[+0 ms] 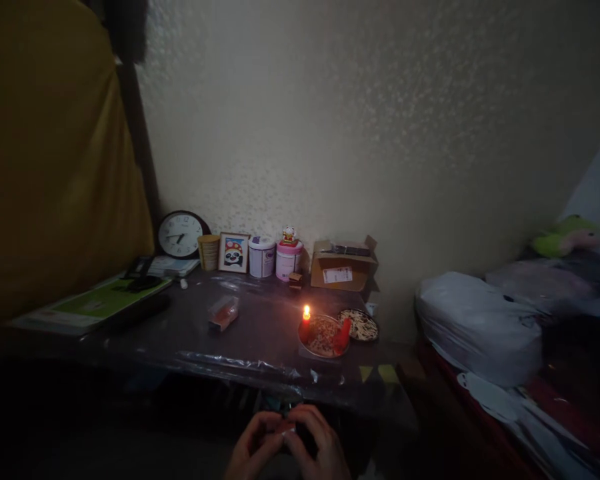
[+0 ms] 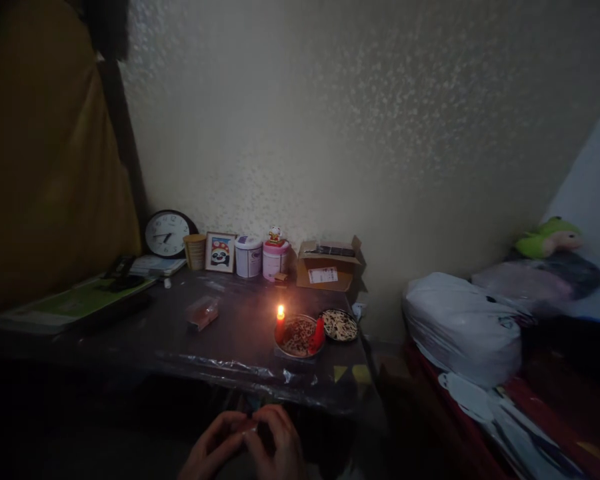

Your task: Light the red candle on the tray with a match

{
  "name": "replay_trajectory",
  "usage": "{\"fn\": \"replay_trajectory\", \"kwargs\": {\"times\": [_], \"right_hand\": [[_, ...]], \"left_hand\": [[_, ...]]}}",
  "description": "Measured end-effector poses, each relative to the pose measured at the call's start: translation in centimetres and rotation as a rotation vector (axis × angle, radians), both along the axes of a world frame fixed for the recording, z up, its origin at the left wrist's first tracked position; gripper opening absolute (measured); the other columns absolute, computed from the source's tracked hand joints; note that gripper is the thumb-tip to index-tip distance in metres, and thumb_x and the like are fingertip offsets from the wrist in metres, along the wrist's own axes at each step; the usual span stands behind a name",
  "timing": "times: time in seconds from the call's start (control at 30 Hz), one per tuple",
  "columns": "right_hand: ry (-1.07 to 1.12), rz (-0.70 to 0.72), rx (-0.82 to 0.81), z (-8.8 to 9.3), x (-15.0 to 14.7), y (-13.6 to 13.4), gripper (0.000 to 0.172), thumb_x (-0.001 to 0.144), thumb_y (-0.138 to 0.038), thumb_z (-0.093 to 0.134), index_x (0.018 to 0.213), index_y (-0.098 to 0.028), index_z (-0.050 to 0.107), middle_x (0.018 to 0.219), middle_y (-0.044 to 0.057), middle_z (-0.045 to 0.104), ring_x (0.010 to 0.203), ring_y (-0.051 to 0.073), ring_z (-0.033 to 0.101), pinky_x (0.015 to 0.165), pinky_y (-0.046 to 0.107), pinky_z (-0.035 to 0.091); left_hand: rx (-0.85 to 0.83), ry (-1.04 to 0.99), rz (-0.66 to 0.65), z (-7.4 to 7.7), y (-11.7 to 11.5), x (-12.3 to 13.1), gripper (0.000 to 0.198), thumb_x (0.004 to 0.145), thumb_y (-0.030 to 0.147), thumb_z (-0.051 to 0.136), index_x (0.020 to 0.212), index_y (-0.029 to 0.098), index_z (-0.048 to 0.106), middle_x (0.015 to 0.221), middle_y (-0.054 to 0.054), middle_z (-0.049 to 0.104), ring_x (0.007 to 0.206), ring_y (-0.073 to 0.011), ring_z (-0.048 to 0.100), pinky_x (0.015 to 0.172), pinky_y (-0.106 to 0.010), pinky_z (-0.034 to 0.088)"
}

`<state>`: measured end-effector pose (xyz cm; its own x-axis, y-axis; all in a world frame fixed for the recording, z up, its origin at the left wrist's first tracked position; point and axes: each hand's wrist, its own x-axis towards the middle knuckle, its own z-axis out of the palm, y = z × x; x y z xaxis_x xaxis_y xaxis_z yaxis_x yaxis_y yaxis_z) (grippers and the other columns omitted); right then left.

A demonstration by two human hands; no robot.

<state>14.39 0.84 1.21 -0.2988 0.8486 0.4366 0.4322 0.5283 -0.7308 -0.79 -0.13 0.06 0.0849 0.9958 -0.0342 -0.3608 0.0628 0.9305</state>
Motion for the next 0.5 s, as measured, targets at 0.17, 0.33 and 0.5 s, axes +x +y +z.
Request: {"fn": "replay_trajectory", "kwargs": {"times": [0.17, 0.33, 0.5], "right_hand": [[0.056, -0.02, 0.088, -1.4, 0.1, 0.6, 0.014, 0.082, -0.031, 0.054, 0.091, -0.024, 0.061, 0.091, 0.003, 0.064, 0.085, 0.014, 0.062, 0.077, 0.019, 0.048], [0.103, -0.053, 0.122, -2.4, -0.1, 0.9, 0.018, 0.081, -0.039, 0.054, 0.089, -0.025, 0.062, 0.089, 0.003, 0.065, 0.084, 0.014, 0.063, 0.076, 0.018, 0.049], [0.09, -0.068, 0.143, -2.4, -0.1, 1.0, 0.02, 0.081, -0.043, 0.054, 0.087, -0.026, 0.063, 0.088, 0.002, 0.065, 0.082, 0.014, 0.063, 0.075, 0.016, 0.049]], "left_hand": [[0.021, -0.036, 0.034, -0.4, 0.0, 0.4, 0.029, 0.057, 0.038, 0.074, 0.075, 0.019, 0.063, 0.073, -0.001, 0.065, 0.073, -0.0169, 0.057, 0.069, -0.027, 0.043], [0.047, -0.087, 0.032, -0.8, 0.1, 0.5, 0.03, 0.055, 0.039, 0.075, 0.074, 0.019, 0.062, 0.072, -0.001, 0.067, 0.071, -0.0164, 0.058, 0.068, -0.027, 0.042], [0.043, -0.056, 0.046, -0.5, 0.0, 0.5, 0.033, 0.053, 0.041, 0.075, 0.073, 0.018, 0.062, 0.071, 0.0, 0.065, 0.07, -0.0159, 0.056, 0.068, -0.027, 0.041]]}}
